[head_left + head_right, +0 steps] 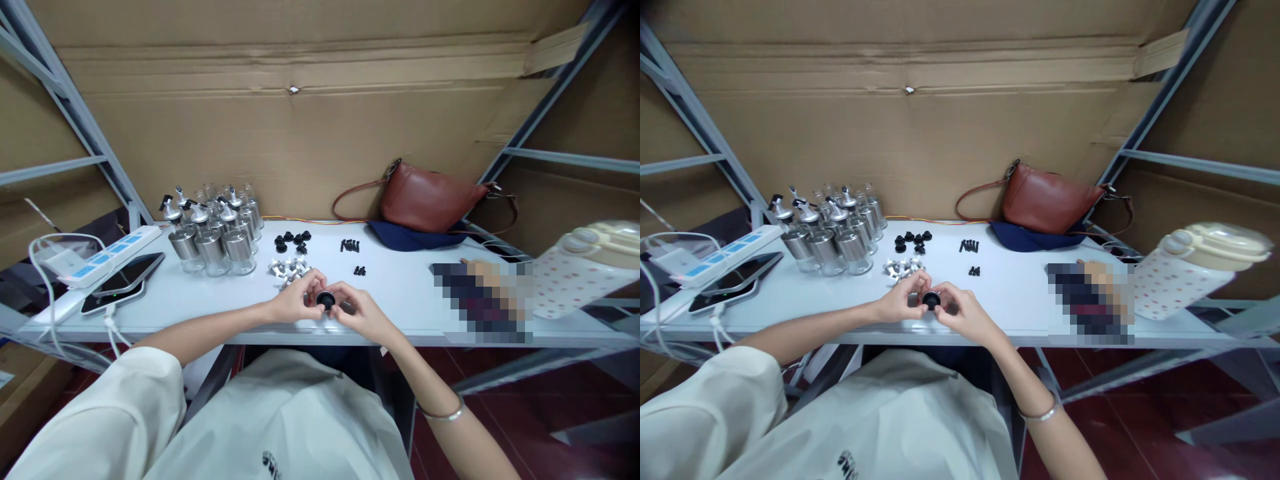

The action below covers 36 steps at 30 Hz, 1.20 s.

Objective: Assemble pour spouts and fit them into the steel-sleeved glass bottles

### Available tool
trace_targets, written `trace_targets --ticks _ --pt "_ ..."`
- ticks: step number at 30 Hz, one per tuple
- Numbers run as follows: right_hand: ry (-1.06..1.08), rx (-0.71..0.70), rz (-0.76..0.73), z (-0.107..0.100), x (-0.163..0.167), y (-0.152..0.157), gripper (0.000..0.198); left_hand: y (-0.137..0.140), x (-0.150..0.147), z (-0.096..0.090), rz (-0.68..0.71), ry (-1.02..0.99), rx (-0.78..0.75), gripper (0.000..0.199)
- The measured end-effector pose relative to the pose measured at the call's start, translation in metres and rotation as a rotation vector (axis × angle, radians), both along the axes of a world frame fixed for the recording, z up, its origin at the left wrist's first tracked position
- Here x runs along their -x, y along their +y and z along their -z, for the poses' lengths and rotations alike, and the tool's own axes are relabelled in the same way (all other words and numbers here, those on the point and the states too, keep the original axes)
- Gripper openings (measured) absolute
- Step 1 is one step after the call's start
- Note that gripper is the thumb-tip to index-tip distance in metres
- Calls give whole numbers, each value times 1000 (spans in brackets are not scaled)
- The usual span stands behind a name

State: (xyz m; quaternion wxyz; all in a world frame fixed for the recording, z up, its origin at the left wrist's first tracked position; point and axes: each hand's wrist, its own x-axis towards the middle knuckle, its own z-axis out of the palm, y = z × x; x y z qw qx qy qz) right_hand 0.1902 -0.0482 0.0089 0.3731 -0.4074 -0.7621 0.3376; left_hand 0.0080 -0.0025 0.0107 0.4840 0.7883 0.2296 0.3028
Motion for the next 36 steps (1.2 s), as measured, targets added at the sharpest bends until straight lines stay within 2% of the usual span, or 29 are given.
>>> trace_targets --ticks 25,32,36 --pt "-107 -69 38 1 0 -3 15 -6 0 -3 -47 145 -108 32" --pt "-22 -49 61 0 1 -2 23 -3 -2 1 -113 65 -159 35" --pt "18 -129 125 0 1 0 22 0 -2 1 -171 -14 -259 34"
